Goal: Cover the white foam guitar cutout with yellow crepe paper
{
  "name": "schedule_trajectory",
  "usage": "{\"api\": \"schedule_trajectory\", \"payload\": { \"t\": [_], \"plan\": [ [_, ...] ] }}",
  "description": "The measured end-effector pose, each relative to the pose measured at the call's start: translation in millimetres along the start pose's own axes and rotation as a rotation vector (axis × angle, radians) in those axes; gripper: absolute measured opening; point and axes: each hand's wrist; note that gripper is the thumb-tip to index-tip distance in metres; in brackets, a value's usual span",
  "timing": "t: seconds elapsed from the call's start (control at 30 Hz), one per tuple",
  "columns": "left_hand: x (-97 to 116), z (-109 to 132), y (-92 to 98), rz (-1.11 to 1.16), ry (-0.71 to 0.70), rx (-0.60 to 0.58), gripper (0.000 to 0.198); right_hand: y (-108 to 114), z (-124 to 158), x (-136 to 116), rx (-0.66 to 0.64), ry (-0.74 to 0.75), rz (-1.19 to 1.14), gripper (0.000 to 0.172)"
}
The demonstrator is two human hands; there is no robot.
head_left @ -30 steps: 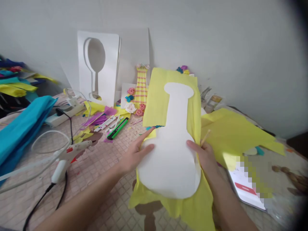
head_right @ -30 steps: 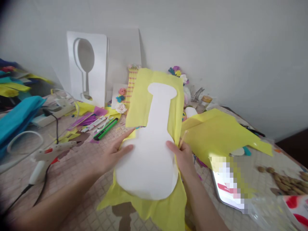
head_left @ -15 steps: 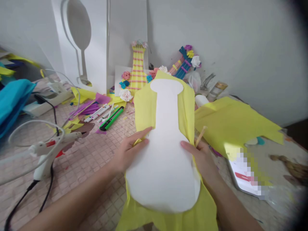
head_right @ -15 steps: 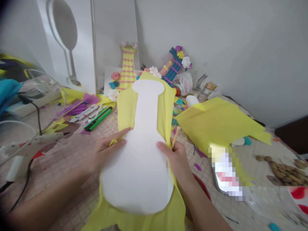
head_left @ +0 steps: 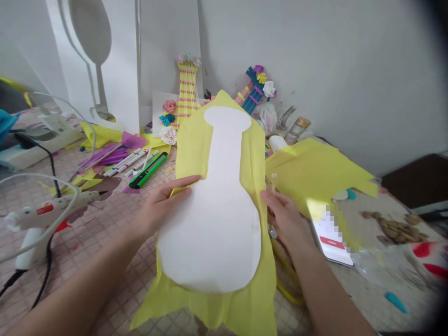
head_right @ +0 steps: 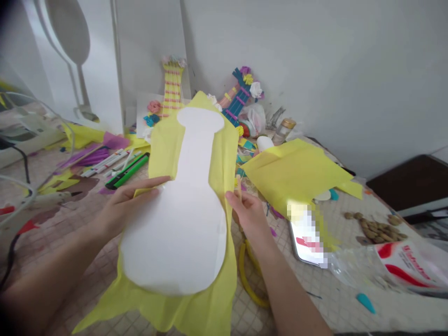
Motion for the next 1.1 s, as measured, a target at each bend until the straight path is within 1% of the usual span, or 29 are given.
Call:
{"api": "schedule_trajectory", "payload": {
  "t": [0.1,0.17,0.23,0.33,0.43,0.5,0.57,0.67,0.83,1.0,1.1],
  "plan": [
    [-1.5,-0.3,-0.4,-0.046,-0.040,0.014,0.037,-3.6,4.3,-2.0,-0.087,-0.004,0.043,0.030],
    [-1.8,-0.5,-0.6,-0.071,-0.049,0.015,0.042,-4.6,7.0,-4.3,-0.119,-0.021,0.044,0.031],
    [-1.0,-0.4,-0.8,-0.113,-0.050,0.012,0.046,-4.3,8.3,-5.8,-0.110,-0.060,-0.004,0.033],
    [0.8,-0.1,-1.6,-0.188,-0.050,0.044,0.043,-3.4,6.8,-5.2,-0.070,-0.112,-0.120,0.033],
    [1.0,-0.4,-2.6,-0.157,0.022,0.082,0.038,-2.7,3.1,-2.4,-0.057,-0.133,-0.164,0.032],
    [0.4,-1.0,-3.1,-0.094,0.057,0.107,0.039,-2.6,1.4,-1.1,-0.054,-0.132,-0.126,0.032],
    [-0.3,-2.0,-3.5,-0.048,0.055,0.139,0.039,-2.9,1.3,-1.3,-0.049,-0.120,-0.043,0.033],
    [-0.8,-3.6,-3.3,-0.040,0.051,0.173,0.039,-3.8,3.1,-3.7,-0.080,-0.103,0.086,0.034],
    [-2.3,-5.9,-0.7,-0.064,0.009,0.213,0.040,-5.0,4.6,-4.6,-0.146,-0.058,0.112,0.038],
    [-6.5,-6.3,1.6,-0.181,-0.063,0.242,0.037,-7.7,5.7,-2.3,-0.082,-0.042,0.137,0.035],
    [-6.3,-5.5,0.6,-0.194,-0.087,0.243,0.036,-9.7,7.0,-1.6,-0.044,-0.022,0.143,0.032]
  ]
}}
Point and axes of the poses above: each hand's wrist, its own z-axis away from the middle knuckle, its own y-axis out of the back of the hand, x = y × z
